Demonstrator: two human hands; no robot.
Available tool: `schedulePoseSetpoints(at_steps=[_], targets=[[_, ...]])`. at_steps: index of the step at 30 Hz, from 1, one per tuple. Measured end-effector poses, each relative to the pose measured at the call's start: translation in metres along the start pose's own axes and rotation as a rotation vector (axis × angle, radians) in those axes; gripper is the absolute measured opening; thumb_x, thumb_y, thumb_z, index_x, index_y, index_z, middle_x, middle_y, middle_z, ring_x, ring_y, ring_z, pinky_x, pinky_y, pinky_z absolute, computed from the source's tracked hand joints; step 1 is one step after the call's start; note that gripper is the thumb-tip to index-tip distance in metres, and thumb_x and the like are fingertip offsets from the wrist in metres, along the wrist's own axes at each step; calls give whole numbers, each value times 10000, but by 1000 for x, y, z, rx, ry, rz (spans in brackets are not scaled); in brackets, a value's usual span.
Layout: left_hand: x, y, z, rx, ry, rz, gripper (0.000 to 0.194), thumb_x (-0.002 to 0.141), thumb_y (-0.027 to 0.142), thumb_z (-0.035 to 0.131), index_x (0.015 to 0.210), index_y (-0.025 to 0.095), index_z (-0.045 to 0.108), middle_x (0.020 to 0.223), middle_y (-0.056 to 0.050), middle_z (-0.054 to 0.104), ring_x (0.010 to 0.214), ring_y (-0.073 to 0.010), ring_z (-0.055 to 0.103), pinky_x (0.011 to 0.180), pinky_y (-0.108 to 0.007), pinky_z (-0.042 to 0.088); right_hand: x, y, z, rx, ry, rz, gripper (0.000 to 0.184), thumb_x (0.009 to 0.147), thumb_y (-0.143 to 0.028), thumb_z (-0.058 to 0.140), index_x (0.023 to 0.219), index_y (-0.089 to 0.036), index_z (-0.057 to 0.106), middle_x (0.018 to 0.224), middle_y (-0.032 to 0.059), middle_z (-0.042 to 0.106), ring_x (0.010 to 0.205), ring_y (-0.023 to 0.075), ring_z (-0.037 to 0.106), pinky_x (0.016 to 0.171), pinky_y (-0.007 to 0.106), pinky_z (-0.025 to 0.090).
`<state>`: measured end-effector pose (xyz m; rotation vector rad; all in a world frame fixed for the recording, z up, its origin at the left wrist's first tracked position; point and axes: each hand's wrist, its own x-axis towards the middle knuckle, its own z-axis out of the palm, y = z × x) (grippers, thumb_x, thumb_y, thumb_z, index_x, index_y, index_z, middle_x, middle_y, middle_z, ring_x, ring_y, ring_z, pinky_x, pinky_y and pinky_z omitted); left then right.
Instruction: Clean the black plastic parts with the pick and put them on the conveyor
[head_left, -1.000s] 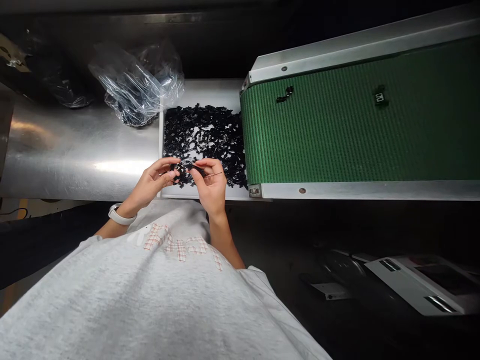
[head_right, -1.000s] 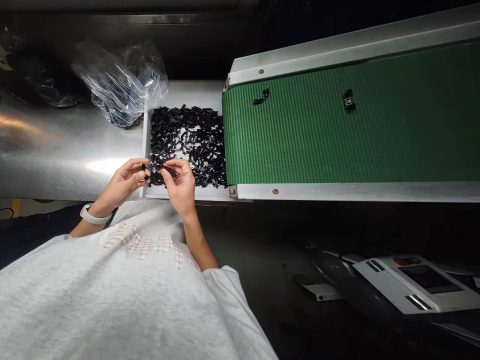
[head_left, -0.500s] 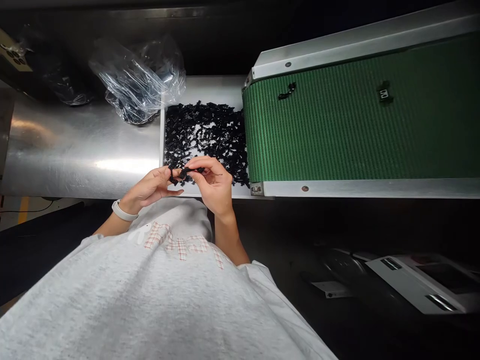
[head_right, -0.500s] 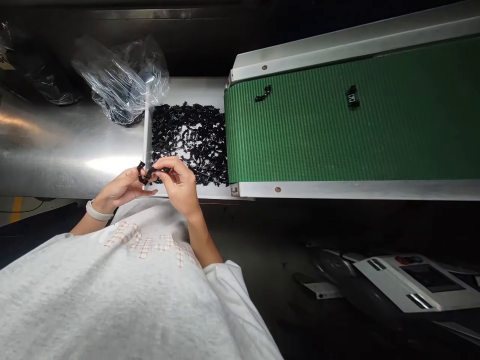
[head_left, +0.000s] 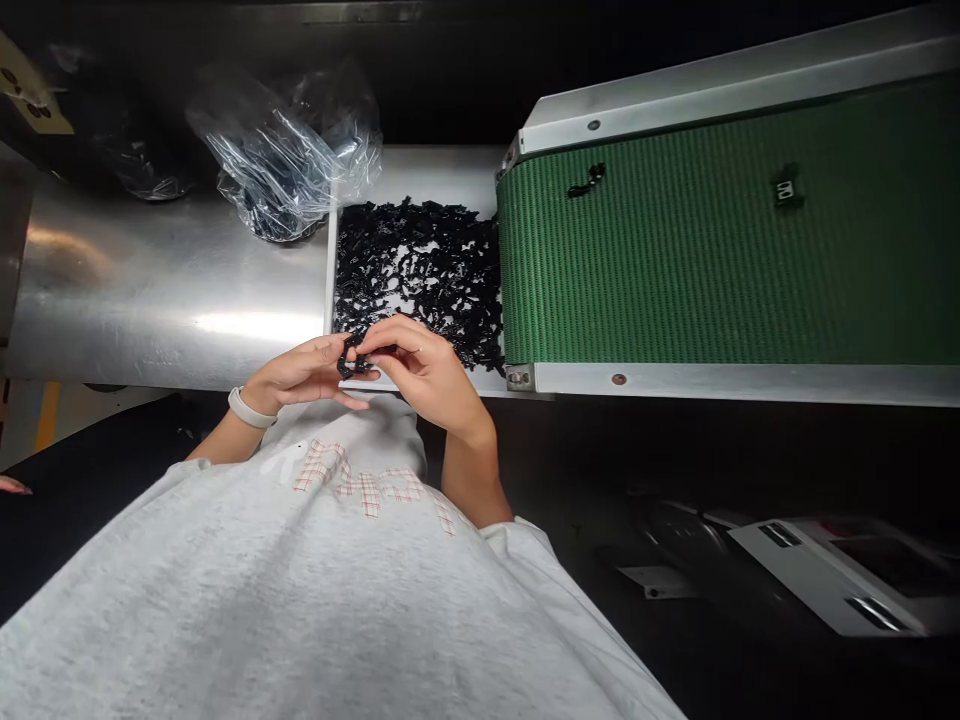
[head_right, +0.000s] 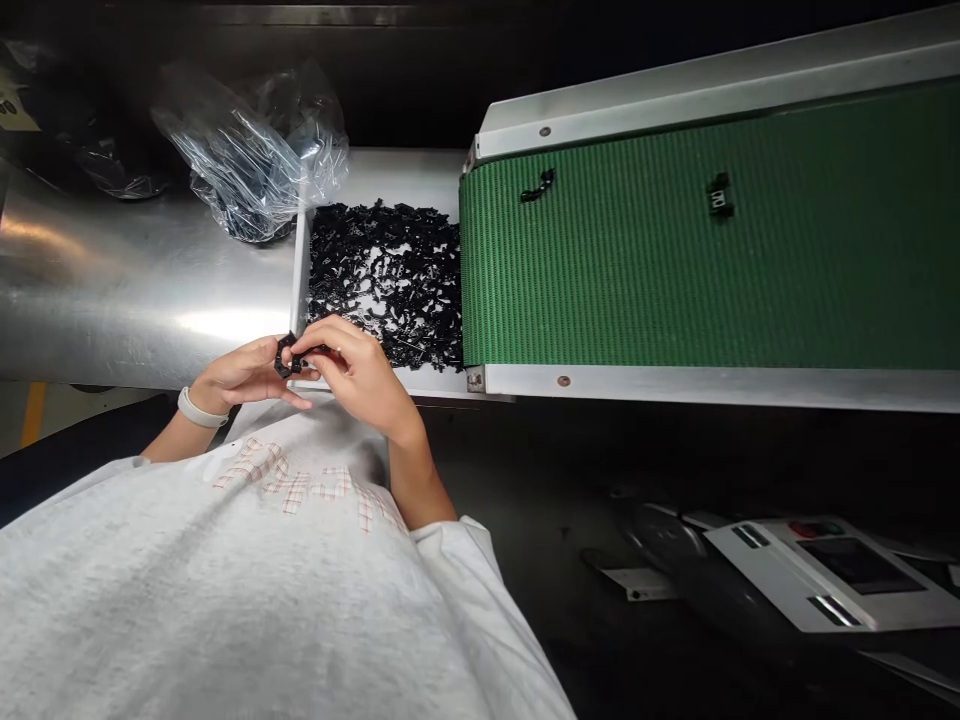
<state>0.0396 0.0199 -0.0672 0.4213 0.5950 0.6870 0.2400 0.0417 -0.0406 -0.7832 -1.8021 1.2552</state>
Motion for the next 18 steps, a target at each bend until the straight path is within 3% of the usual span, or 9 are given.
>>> schedulePoseSetpoints(at_steps=[6, 11, 18], targets=[[0, 0, -1, 18, 17, -23, 323, 704, 406, 894, 827, 166, 717, 838, -18, 690, 875, -169, 709, 816, -358, 668, 0, -3, 0, 105, -74, 110, 179, 887, -96, 567, 948, -231, 668, 960, 26, 674, 883, 163, 657, 744, 305, 572], [0, -2, 0, 14, 12, -4, 302, 702, 385, 898, 808, 162, 724, 853, -22, 684, 850, -145, 684, 810, -347, 670, 0, -2, 1, 227, -73, 104, 151, 878, -131, 601, 974, -242, 637, 954, 9, 656, 880, 148, 640, 749, 288, 570], [-1, -5, -5, -28, -80, -33, 319, 735, 446, 864, 866, 187, 730, 906, -31, 684, 887, -187, 690, 784, -416, 674, -4, 1, 0, 83, -23, 85, 221, 895, -107, 541, 967, -243, 701, 1059, 60, 604, 1008, 188, 621, 786, 333, 590]])
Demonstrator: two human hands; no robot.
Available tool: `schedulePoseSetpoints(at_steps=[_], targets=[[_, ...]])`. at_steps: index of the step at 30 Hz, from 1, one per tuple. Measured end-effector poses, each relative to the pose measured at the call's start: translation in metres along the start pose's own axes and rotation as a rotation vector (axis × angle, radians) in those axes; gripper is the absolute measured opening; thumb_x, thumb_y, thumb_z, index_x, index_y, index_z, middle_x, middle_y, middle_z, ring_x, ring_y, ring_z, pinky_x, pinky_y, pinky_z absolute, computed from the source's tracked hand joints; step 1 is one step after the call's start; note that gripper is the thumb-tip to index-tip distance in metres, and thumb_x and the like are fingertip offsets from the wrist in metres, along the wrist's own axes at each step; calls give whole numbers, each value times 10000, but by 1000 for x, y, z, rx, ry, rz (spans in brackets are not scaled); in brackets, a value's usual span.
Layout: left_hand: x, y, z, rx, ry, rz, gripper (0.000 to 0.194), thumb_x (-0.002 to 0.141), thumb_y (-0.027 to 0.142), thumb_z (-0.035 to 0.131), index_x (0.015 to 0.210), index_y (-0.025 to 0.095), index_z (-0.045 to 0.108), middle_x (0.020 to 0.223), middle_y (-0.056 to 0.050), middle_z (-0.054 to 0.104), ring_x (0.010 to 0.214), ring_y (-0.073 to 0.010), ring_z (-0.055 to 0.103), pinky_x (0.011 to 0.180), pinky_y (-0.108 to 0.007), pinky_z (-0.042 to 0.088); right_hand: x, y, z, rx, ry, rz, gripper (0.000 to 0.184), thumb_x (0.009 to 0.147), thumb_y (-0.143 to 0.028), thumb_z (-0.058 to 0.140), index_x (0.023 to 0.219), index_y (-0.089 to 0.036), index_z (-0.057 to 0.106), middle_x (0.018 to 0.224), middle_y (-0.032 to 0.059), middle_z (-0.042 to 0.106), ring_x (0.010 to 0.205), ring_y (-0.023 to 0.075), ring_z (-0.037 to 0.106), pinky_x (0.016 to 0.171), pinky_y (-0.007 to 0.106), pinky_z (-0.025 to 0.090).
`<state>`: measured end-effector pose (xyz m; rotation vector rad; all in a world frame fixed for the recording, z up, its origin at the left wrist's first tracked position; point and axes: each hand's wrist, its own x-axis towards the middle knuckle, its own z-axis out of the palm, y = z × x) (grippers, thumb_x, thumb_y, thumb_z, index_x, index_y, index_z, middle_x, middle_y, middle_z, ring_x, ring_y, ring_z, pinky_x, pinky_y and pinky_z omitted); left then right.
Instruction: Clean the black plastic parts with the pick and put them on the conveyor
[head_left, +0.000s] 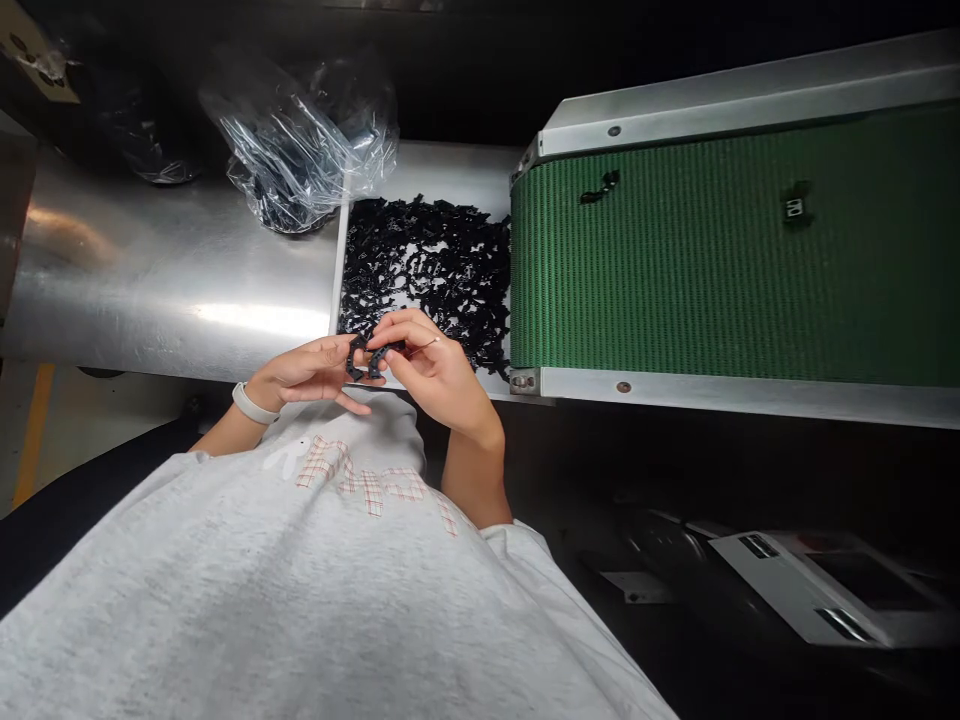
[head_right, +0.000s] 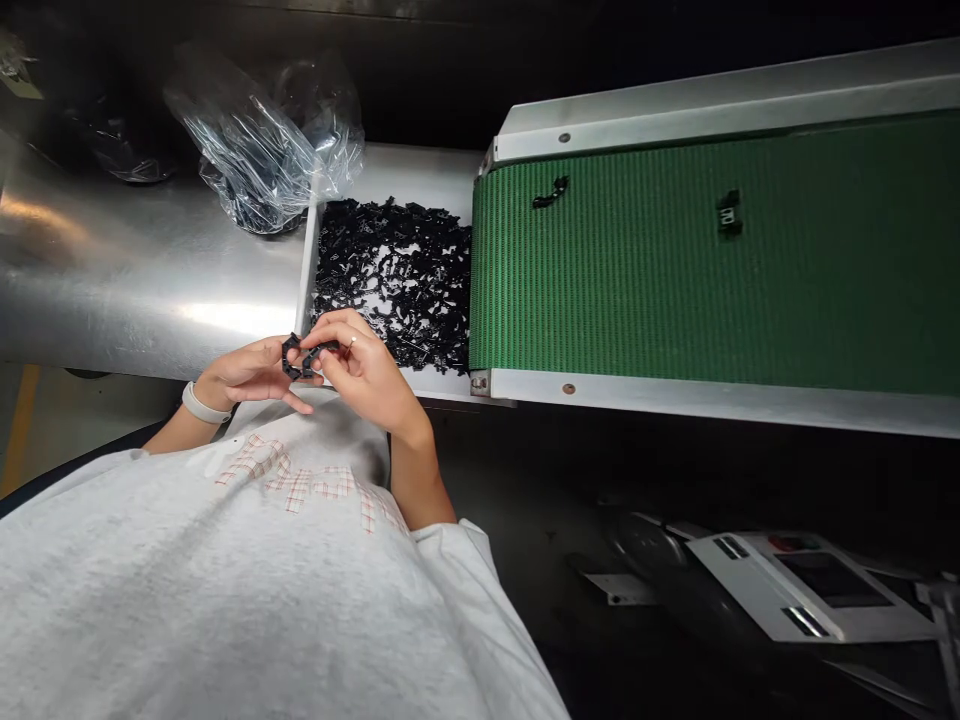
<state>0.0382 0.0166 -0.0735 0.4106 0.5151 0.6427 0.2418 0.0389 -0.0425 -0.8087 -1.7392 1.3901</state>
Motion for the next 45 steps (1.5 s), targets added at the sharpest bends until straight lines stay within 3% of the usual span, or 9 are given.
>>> schedulePoseSetpoints(at_steps=[10, 16, 23, 26, 28, 33, 37, 40, 45], targets=[[0, -4, -4, 31, -48, 28, 372, 750, 464, 852, 963, 182, 736, 1029, -74, 697, 1022, -224, 675, 867, -437, 647, -1, 2, 2, 70, 26, 60, 111, 938, -258, 628, 1033, -260, 685, 1032, 39, 635, 884, 164, 640, 781, 335, 585], [-1, -4, -4, 65, -20, 42, 383, 743, 485, 852, 926, 168, 738, 1040, -79, 705, 1032, -214, 667, 917, -459, 626, 3, 4, 1, 124, 31, 186, 320, 907, -541, 691, 1010, -238, 677, 915, 23, 695, 818, 154, 671, 760, 316, 585], [-4, -4, 2, 3, 21, 27, 366, 733, 498, 855, 849, 178, 721, 1016, -79, 710, 1112, -290, 676, 891, -513, 631, 2, 4, 3, 153, 9, 190, 283, 911, -478, 704, 1043, -230, 678, 891, 18, 697, 833, 158, 689, 761, 309, 597], [-3, -2, 10, -82, 106, 61, 332, 770, 496, 824, 843, 191, 712, 975, -45, 692, 1088, -265, 673, 906, -525, 625, 1, 12, 2, 112, 107, 183, 322, 955, -480, 623, 1186, -256, 630, 1025, 38, 678, 876, 152, 642, 794, 309, 572], [-3, -1, 15, -140, 181, 103, 303, 805, 493, 793, 852, 206, 708, 962, -23, 685, 1072, -247, 670, 934, -541, 609, 1, 16, 1, 117, 205, 182, 323, 982, -480, 549, 1227, -276, 600, 1073, 41, 647, 798, 135, 581, 716, 286, 540], [-3, 0, 25, -192, 254, 153, 272, 825, 451, 788, 802, 202, 681, 983, 7, 663, 1066, -213, 663, 1005, -552, 565, 2, 16, -1, 227, 288, 133, 312, 963, -507, 557, 1157, -284, 656, 1054, 43, 644, 703, 136, 500, 571, 282, 456], [-5, 0, 31, -205, 285, 162, 303, 805, 471, 799, 796, 197, 671, 974, 6, 649, 1079, -224, 647, 992, -569, 566, 1, 7, 0, 232, 245, 83, 396, 943, -628, 571, 1026, -282, 743, 1132, 59, 658, 886, 184, 635, 744, 365, 564], [-6, -2, 34, -222, 292, 161, 336, 814, 482, 787, 757, 184, 642, 985, 12, 647, 1086, -217, 641, 1011, -581, 552, -1, 2, -2, 51, 288, 13, 453, 944, -675, 536, 878, -305, 790, 930, 42, 634, 934, 204, 630, 871, 420, 558], [-8, -3, 35, -188, 285, 175, 364, 827, 502, 767, 752, 178, 619, 1001, 11, 646, 1120, -221, 629, 1013, -609, 541, -4, -4, -10, -55, 345, -44, 409, 948, -597, 602, 768, -269, 767, 692, 10, 639, 636, 151, 563, 609, 337, 504]])
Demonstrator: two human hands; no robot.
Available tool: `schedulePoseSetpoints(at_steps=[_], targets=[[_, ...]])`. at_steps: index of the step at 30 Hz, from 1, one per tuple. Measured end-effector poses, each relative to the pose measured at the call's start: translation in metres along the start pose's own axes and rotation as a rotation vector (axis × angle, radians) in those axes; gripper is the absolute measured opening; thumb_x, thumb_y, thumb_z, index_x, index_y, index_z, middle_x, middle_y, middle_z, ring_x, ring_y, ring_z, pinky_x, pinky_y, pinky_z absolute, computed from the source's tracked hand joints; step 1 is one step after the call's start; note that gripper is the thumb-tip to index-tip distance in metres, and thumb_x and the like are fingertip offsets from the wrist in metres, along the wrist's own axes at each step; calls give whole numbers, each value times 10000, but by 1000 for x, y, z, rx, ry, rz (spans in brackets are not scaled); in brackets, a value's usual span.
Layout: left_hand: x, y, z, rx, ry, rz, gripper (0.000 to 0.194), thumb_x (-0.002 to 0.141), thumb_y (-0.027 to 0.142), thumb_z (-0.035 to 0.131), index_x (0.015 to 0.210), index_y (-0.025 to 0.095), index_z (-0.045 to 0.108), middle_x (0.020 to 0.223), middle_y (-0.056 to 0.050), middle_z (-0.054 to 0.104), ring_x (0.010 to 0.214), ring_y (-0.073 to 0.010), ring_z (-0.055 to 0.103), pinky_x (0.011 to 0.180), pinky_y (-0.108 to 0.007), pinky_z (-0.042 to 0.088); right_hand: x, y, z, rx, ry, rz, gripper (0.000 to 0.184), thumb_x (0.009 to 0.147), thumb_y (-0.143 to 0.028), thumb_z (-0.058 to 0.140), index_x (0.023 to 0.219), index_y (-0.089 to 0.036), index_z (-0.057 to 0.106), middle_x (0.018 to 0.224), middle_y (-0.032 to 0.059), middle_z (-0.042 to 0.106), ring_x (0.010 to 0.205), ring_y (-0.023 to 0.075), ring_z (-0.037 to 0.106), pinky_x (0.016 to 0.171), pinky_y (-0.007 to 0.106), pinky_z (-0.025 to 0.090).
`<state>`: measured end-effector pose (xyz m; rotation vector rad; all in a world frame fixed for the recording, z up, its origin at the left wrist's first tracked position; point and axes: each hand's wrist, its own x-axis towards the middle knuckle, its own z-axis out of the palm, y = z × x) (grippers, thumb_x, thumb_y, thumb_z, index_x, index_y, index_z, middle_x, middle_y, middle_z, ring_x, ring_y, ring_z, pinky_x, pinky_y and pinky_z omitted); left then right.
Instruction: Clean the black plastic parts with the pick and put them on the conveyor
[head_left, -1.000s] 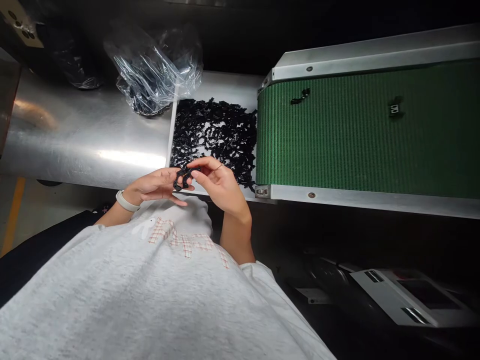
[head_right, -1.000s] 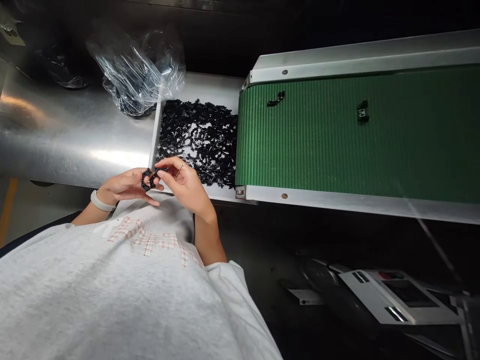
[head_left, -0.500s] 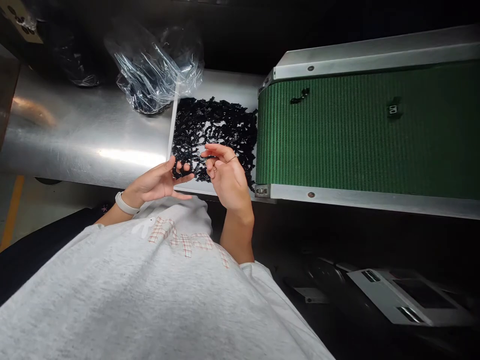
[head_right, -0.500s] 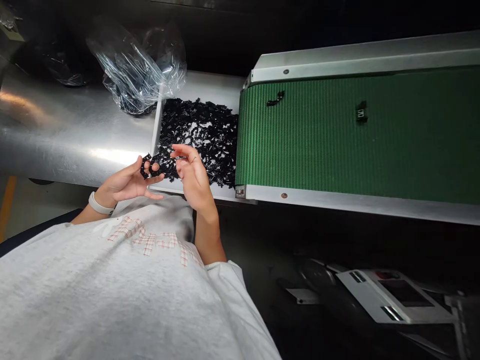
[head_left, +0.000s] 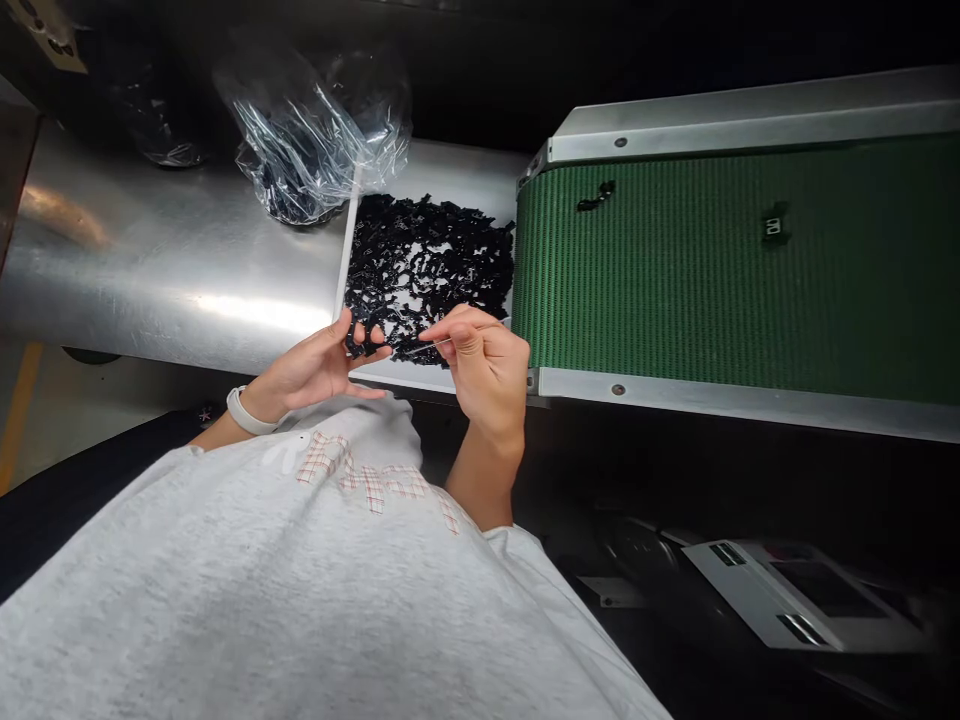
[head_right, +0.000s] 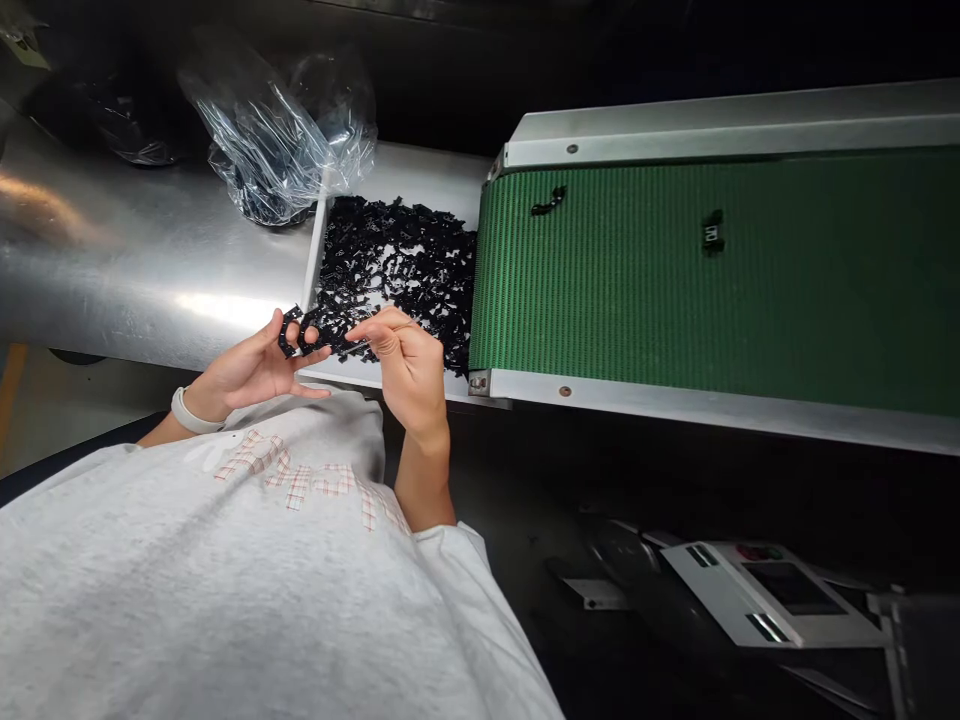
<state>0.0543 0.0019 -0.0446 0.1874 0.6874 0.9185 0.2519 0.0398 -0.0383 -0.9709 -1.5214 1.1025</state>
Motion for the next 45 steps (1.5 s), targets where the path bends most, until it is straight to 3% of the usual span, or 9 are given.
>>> schedulePoseSetpoints(at_steps=[7, 11, 15, 27, 34, 41, 45], targets=[[-3, -2, 3, 108, 14, 52, 410, 822, 563, 746, 754, 176, 626, 1008, -10, 657, 1136, -230, 616, 980, -518, 558, -9, -14, 6, -91, -66, -54, 196, 1000, -384, 604, 946, -263, 748, 901, 28, 750, 761, 163, 705, 663, 337, 598], [-4, -6, 4, 144, 11, 88, 404, 812, 559, 763, 762, 181, 631, 992, -16, 664, 1057, -217, 626, 906, -444, 576, -11, -15, 15, -92, -11, -170, 144, 1001, -339, 605, 946, -274, 721, 979, 42, 749, 885, 199, 738, 708, 376, 625], [-5, -11, 4, 155, -5, 120, 411, 814, 565, 760, 769, 179, 625, 995, -14, 656, 1001, -187, 615, 914, -430, 570, -12, -14, 23, -95, 48, -233, 86, 991, -316, 623, 948, -279, 688, 949, 42, 750, 860, 203, 743, 660, 378, 624], [-12, -17, 6, 262, -8, 237, 428, 816, 606, 731, 778, 193, 627, 935, -3, 630, 1016, -187, 583, 961, -414, 531, -20, -17, 33, -209, 84, -365, 86, 1017, -298, 580, 933, -312, 576, 905, 3, 737, 853, 189, 734, 699, 380, 643], [-13, -16, 10, 346, 6, 293, 450, 795, 638, 735, 771, 201, 627, 931, -5, 636, 998, -184, 582, 942, -371, 515, -22, -15, 34, -231, 95, -321, 82, 1019, -354, 571, 950, -311, 564, 921, 16, 750, 837, 202, 741, 692, 411, 649], [-13, -17, 10, 387, 19, 319, 493, 782, 672, 724, 755, 192, 611, 894, 3, 614, 936, -160, 570, 879, -326, 501, -22, -15, 35, -171, 83, -380, 83, 1005, -230, 596, 977, -308, 591, 920, 6, 740, 865, 182, 744, 744, 378, 657], [-12, -17, 8, 425, 19, 335, 483, 801, 665, 712, 771, 192, 618, 863, 16, 584, 920, -142, 560, 846, -296, 488, -18, -11, 36, -174, 100, -488, 101, 986, -181, 620, 1006, -278, 600, 904, -11, 727, 841, 157, 743, 713, 325, 657]])
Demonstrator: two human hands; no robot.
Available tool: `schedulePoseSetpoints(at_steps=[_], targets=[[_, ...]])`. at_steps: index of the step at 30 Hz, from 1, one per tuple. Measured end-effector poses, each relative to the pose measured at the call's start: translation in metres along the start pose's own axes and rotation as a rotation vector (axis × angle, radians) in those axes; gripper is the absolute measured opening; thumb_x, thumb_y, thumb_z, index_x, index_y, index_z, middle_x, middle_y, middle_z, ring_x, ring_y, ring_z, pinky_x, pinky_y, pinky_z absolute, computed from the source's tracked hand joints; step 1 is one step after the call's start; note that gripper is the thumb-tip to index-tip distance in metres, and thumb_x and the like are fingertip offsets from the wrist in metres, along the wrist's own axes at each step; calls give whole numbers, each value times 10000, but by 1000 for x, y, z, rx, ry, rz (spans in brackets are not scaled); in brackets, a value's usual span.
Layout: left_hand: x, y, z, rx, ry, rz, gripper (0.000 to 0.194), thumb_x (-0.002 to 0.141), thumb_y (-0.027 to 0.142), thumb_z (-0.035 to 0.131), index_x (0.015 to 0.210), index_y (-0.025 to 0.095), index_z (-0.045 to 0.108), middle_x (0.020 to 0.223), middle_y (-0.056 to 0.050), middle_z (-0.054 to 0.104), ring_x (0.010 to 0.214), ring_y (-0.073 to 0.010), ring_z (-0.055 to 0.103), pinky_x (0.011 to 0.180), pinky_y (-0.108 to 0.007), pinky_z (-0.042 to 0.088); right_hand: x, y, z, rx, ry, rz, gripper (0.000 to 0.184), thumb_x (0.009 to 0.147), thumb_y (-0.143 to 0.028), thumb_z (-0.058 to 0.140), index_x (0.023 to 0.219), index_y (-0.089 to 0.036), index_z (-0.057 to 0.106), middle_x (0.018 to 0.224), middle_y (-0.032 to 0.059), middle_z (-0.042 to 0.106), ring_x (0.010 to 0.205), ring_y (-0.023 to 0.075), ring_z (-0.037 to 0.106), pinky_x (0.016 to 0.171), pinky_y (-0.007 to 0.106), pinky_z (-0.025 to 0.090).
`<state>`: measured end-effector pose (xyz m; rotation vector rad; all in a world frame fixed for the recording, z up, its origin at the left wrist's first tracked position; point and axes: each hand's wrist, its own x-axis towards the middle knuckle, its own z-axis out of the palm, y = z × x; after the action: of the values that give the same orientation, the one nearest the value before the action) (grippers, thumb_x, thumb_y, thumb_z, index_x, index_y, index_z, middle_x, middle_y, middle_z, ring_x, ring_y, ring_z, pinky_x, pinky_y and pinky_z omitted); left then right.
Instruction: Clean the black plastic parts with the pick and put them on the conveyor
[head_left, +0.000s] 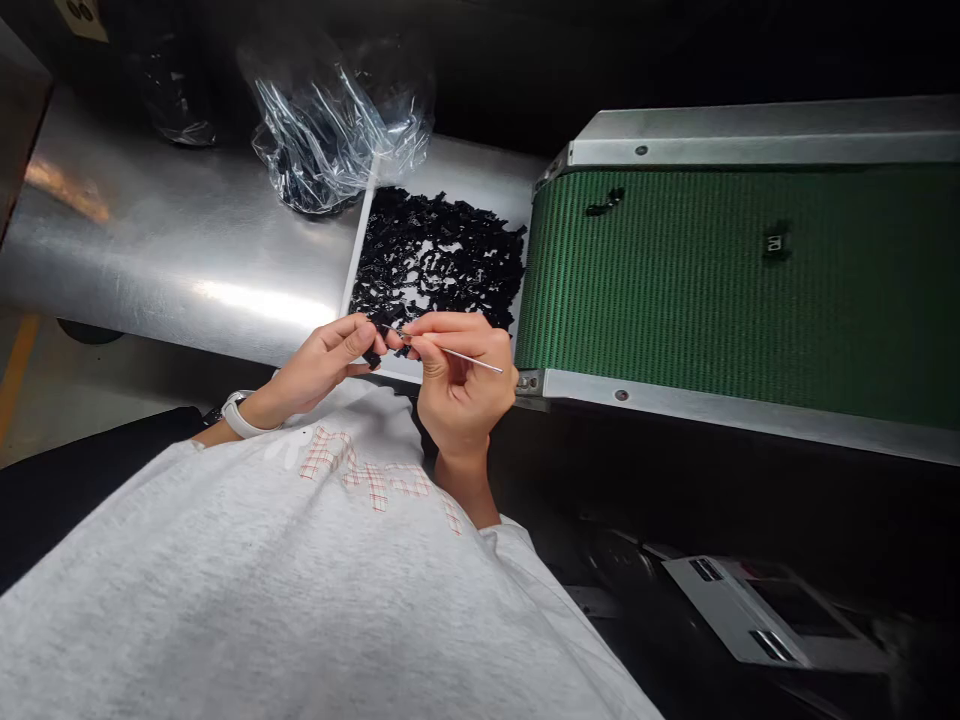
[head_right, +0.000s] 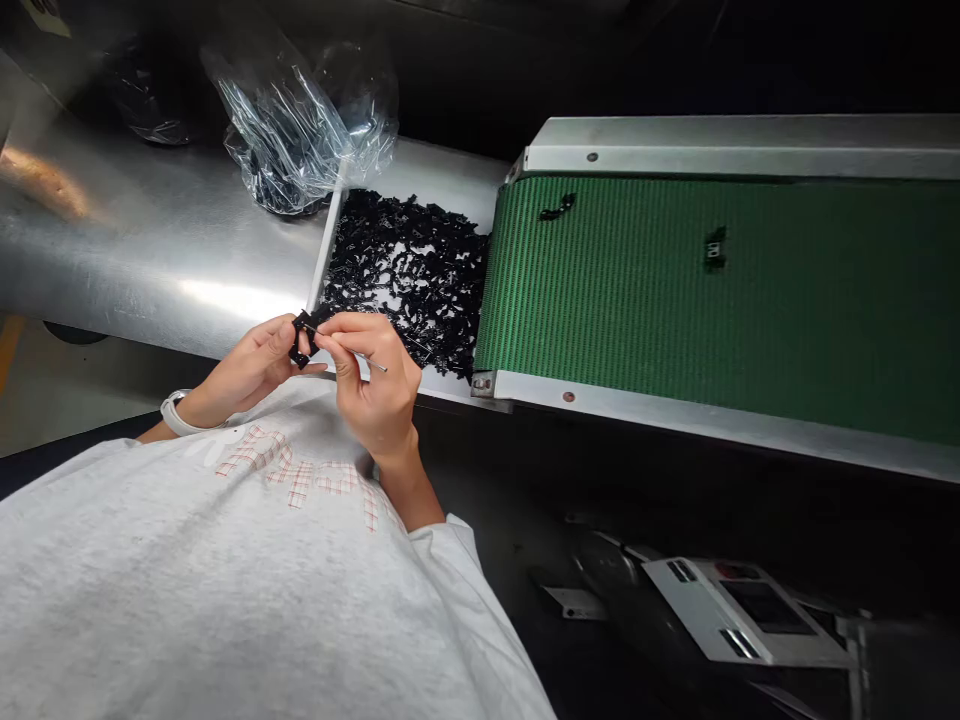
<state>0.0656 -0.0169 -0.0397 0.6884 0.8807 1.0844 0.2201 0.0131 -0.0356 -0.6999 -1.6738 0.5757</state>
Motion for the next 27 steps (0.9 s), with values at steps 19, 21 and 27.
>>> schedulePoseSetpoints(at_steps=[19, 21, 27], targets=[[1, -2, -3, 146, 44, 55, 484, 819, 684, 680, 808, 201, 648, 882, 7, 623, 885, -127, 558, 809, -268, 477, 8, 0, -1, -35, 24, -51, 88, 973, -186, 646, 934, -235, 707, 844, -7, 773, 820, 174, 684, 771, 371, 570], [1, -2, -3, 158, 35, 63, 490, 818, 689, 678, 805, 200, 650, 870, 4, 629, 858, -126, 553, 810, -275, 475, 7, 2, 0, -79, 53, -78, 83, 972, -217, 655, 900, -225, 695, 805, -9, 754, 792, 172, 671, 756, 365, 558], [4, -2, 0, 168, 23, 79, 510, 803, 700, 684, 776, 193, 642, 830, 3, 633, 799, -117, 536, 777, -276, 445, 6, 6, 3, -127, 100, -113, 143, 973, -256, 657, 834, -219, 650, 747, -15, 705, 764, 170, 638, 736, 360, 540]])
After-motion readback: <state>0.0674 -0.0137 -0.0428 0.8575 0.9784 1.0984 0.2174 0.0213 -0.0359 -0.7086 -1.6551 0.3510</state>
